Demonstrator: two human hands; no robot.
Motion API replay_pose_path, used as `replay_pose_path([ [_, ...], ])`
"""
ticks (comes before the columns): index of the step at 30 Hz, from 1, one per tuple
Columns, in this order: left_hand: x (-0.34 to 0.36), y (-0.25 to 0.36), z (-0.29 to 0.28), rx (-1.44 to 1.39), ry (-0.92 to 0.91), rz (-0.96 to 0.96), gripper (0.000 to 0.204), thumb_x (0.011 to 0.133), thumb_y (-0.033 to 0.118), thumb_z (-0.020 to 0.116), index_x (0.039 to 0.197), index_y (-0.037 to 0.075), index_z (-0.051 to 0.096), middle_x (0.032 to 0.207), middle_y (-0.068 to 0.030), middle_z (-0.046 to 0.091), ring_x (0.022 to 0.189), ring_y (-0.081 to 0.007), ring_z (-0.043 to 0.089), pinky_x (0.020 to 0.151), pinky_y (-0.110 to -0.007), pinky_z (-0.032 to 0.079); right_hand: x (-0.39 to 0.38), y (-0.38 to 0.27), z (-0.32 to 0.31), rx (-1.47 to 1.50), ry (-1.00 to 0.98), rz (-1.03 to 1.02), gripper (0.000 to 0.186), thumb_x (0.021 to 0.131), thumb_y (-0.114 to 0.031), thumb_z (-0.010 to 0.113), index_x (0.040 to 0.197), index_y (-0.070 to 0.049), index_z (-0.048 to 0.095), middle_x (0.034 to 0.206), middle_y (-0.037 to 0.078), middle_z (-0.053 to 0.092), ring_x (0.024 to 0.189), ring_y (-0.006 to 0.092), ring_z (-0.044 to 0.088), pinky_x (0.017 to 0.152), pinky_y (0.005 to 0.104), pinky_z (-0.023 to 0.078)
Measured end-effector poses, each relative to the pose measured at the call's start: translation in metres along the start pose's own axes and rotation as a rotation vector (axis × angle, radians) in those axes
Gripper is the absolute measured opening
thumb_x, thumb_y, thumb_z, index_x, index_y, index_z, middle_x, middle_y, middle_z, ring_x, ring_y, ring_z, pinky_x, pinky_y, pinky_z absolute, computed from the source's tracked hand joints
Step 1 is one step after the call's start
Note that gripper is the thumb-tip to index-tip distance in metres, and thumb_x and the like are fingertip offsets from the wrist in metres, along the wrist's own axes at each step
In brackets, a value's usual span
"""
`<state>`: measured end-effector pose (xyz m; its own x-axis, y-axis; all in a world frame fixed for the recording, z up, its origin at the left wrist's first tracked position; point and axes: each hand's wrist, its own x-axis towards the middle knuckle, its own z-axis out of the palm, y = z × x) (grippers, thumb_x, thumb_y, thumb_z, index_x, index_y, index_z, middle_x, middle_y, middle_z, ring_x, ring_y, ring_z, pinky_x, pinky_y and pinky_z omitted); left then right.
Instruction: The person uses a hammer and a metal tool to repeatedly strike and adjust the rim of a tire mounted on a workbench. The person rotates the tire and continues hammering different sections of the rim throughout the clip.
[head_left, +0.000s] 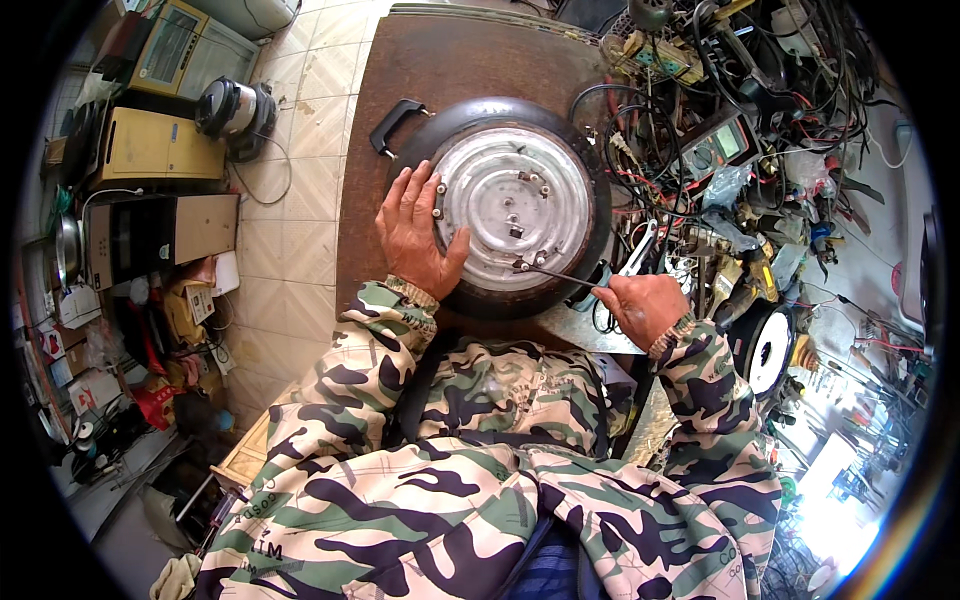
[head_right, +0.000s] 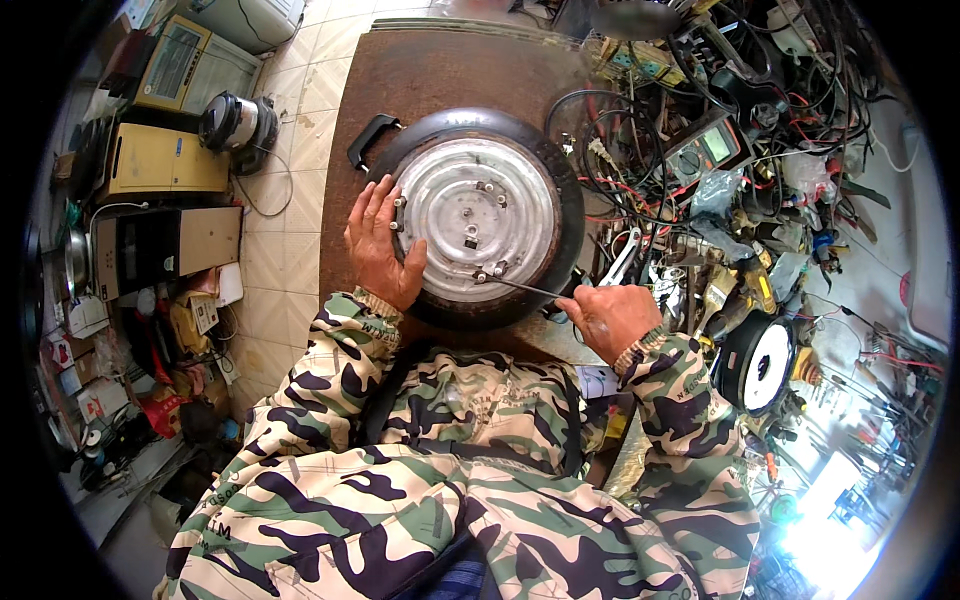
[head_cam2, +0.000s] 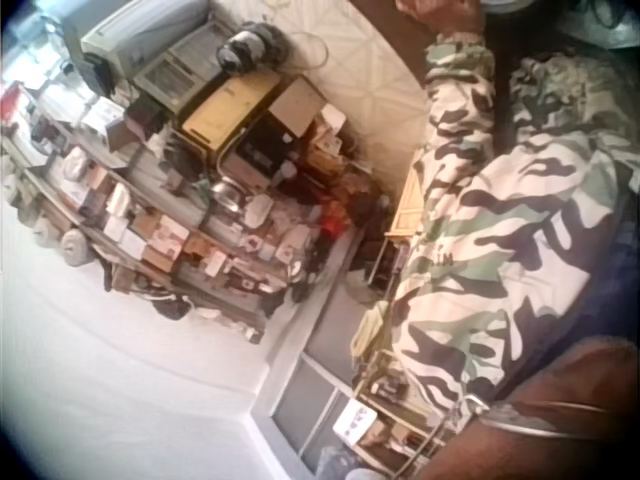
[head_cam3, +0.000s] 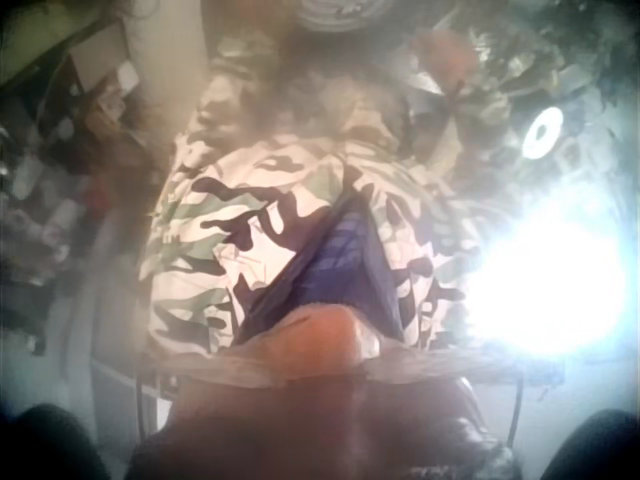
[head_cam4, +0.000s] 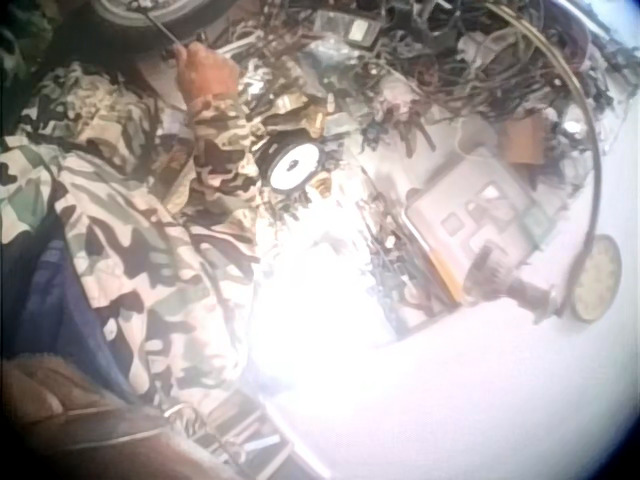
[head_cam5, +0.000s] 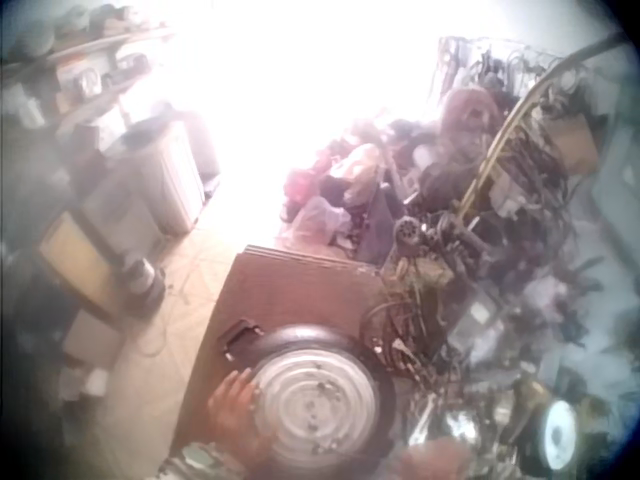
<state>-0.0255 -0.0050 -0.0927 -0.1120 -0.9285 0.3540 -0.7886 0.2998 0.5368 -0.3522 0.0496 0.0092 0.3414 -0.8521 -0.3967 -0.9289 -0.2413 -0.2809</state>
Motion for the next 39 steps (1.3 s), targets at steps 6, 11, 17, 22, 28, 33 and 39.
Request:
replay_pose_path([
  [6, 0.003, -0.001, 0.004, -0.002, 0.027, 0.038, 0.070, 0.089, 0.041, 0.065, 0.147, 0.002, 0.057, 0.158, -0.0166, 0.053, 0.150, -0.0372, 0.043, 0.120, -0.055, 0.031, -0.012, 0.003, 0.000, -0.037, 0.059, 0.057, 0.044, 0.104, -0.045, 0.063, 0.079, -0.009, 0.067, 0.068, 0.013, 0.068, 0.063, 0.0351, 0.069, 0.057, 0.0476, 0.053],
  [11, 0.001, 0.002, -0.004, 0.021, -0.007, 0.023, 0.070, 0.086, 0.035, 0.066, 0.148, 0.002, 0.056, 0.159, -0.0164, 0.051, 0.151, -0.0369, 0.041, 0.121, -0.055, 0.030, -0.081, 0.023, -0.008, -0.076, 0.098, 0.278, 0.046, 0.105, -0.045, 0.063, 0.078, -0.008, 0.061, 0.068, 0.013, 0.065, 0.060, 0.0359, 0.066, 0.057, 0.0483, 0.050],
  [17, 0.001, -0.003, -0.001, -0.007, -0.051, 0.024, 0.073, 0.088, 0.035, 0.066, 0.151, 0.002, 0.051, 0.162, -0.0160, 0.046, 0.153, -0.0367, 0.036, 0.123, -0.056, 0.028, -0.120, -0.037, 0.066, 0.430, 0.282, 0.415, 0.026, 0.097, -0.025, 0.075, 0.088, -0.004, 0.064, 0.073, 0.019, 0.067, 0.065, 0.0405, 0.068, 0.059, 0.0495, 0.052],
  [22, 0.006, -0.006, -0.013, -0.005, -0.142, 0.062, 0.074, 0.090, 0.038, 0.069, 0.150, 0.000, 0.051, 0.161, -0.0174, 0.046, 0.152, -0.0381, 0.037, 0.123, -0.054, 0.029, -0.110, -0.098, 0.107, 0.702, 0.295, 0.374, 0.021, 0.096, -0.021, 0.075, 0.096, -0.002, 0.068, 0.081, 0.021, 0.071, 0.075, 0.0435, 0.070, 0.065, 0.0483, 0.055],
  [28, 0.006, -0.026, -0.050, -0.220, -0.239, 0.033, 0.066, 0.095, 0.036, 0.070, 0.145, -0.004, 0.055, 0.156, -0.0221, 0.050, 0.146, -0.0413, 0.044, 0.121, -0.050, 0.036, -0.107, -0.126, 0.122, 0.753, 0.316, 0.362, 0.023, 0.097, -0.018, 0.073, 0.104, 0.003, 0.068, 0.091, 0.025, 0.072, 0.083, 0.0453, 0.071, 0.071, 0.0465, 0.056],
  [33, -0.022, -0.078, -0.048, -0.122, -0.151, -0.213, 0.044, 0.097, 0.019, 0.070, 0.135, 0.000, 0.064, 0.131, -0.0217, 0.068, 0.122, -0.0382, 0.064, 0.108, -0.045, 0.049, -0.115, -0.132, 0.131, 0.752, 0.338, 0.398, 0.022, 0.096, -0.019, 0.072, 0.104, 0.001, 0.071, 0.094, 0.024, 0.073, 0.084, 0.0447, 0.071, 0.072, 0.0480, 0.057],
  [39, -0.034, -0.101, -0.032, -0.008, -0.375, -0.398, 0.041, 0.090, 0.012, 0.073, 0.128, 0.001, 0.064, 0.119, -0.0223, 0.071, 0.113, -0.0417, 0.067, 0.100, -0.047, 0.053, -0.130, -0.123, 0.155, 0.984, 0.471, 0.681, 0.026, 0.102, -0.023, 0.067, 0.106, 0.002, 0.071, 0.086, 0.022, 0.073, 0.079, 0.0346, 0.074, 0.073, 0.0404, 0.056],
])
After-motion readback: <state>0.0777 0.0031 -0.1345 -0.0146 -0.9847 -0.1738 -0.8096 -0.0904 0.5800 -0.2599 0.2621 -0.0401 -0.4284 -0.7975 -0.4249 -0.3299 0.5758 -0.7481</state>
